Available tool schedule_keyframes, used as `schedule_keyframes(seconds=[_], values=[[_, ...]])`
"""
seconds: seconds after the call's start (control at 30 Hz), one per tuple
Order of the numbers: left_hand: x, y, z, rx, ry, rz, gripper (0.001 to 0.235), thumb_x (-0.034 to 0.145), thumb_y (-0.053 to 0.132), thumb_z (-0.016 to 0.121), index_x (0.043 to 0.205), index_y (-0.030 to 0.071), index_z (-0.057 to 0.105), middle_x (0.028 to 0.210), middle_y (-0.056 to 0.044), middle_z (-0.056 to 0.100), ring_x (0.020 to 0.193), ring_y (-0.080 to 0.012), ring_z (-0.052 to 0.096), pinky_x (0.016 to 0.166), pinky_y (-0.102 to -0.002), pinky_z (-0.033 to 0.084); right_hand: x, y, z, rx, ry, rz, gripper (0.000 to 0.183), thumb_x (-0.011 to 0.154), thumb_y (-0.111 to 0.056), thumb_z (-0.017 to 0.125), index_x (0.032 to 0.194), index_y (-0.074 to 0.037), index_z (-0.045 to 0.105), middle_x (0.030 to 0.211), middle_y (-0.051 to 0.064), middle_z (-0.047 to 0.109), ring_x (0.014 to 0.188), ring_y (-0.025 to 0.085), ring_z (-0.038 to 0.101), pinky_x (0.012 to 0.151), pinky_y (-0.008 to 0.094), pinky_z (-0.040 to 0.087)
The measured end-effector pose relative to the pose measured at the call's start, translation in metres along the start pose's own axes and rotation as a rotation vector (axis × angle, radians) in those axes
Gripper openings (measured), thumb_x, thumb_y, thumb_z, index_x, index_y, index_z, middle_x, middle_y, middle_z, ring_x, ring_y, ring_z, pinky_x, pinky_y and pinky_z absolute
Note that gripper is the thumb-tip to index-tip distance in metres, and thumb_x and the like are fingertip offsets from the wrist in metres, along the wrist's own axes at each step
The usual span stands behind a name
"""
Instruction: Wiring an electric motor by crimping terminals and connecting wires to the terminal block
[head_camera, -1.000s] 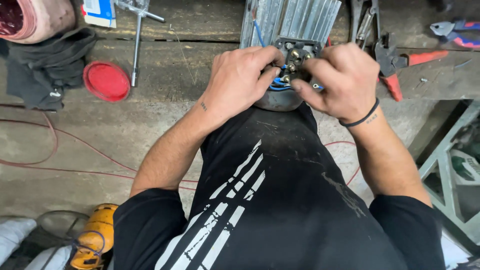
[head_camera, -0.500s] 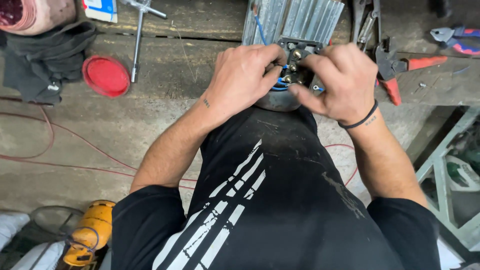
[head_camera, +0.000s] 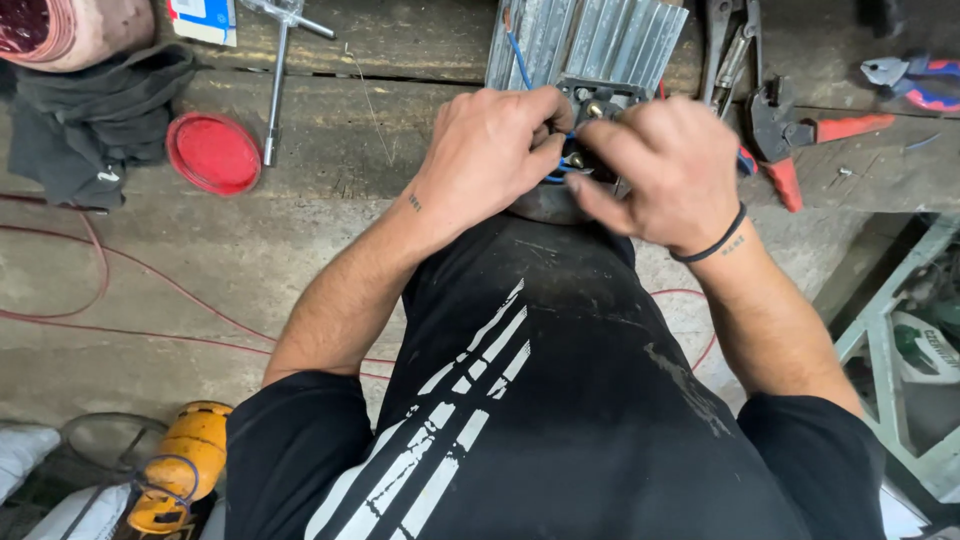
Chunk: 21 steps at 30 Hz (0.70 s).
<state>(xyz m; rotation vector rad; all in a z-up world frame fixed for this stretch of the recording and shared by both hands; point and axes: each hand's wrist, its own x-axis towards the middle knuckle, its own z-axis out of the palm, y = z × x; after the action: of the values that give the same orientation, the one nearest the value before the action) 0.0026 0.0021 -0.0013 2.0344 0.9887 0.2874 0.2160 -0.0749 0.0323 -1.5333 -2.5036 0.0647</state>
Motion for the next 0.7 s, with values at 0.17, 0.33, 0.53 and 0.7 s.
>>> schedule_keyframes(seconds=[0.17,0.33,0.53,0.7], values=[[0.003,-0.001,0.001,-0.036,-0.027,-0.03,0.013,0.086,0.021,0.067,0.099,0.021,0.07,0.063,0.004,0.07,0.063,-0.0296,0.071,0.059,-0.05,0.052,0.007,-0.007,-0.003,-0.068,-0.016,0.006,0.049,0.107,-0.062,0.064,0.104,-0.013,0.07,0.089,0.006,0.054,0.074,0.027,0.05,0.062,0.038,0.038],[0.003,0.0,-0.002,-0.084,-0.021,-0.067,0.013,0.084,0.021,0.065,0.096,0.023,0.07,0.068,0.006,0.073,0.069,-0.0288,0.073,0.062,-0.05,0.052,0.009,-0.007,-0.002,-0.043,0.026,-0.054,0.031,0.106,-0.042,0.069,0.112,-0.012,0.076,0.091,0.005,0.059,0.072,0.024,0.051,0.062,0.036,0.04],[0.002,-0.004,-0.002,-0.178,0.006,-0.007,0.01,0.082,0.015,0.067,0.089,0.021,0.068,0.065,0.01,0.068,0.062,-0.0197,0.069,0.059,-0.042,0.051,0.015,-0.01,-0.015,-0.057,-0.093,0.018,0.012,0.108,-0.028,0.072,0.106,-0.017,0.075,0.087,0.002,0.058,0.073,0.021,0.056,0.061,0.033,0.044],[0.002,-0.005,-0.001,-0.176,0.0,0.004,0.008,0.09,0.015,0.073,0.095,0.02,0.071,0.072,0.01,0.074,0.065,-0.0093,0.073,0.068,-0.036,0.062,0.015,-0.001,-0.028,-0.162,-0.226,-0.054,0.043,0.118,-0.046,0.069,0.088,-0.018,0.058,0.083,-0.001,0.053,0.072,0.019,0.053,0.06,0.032,0.042]])
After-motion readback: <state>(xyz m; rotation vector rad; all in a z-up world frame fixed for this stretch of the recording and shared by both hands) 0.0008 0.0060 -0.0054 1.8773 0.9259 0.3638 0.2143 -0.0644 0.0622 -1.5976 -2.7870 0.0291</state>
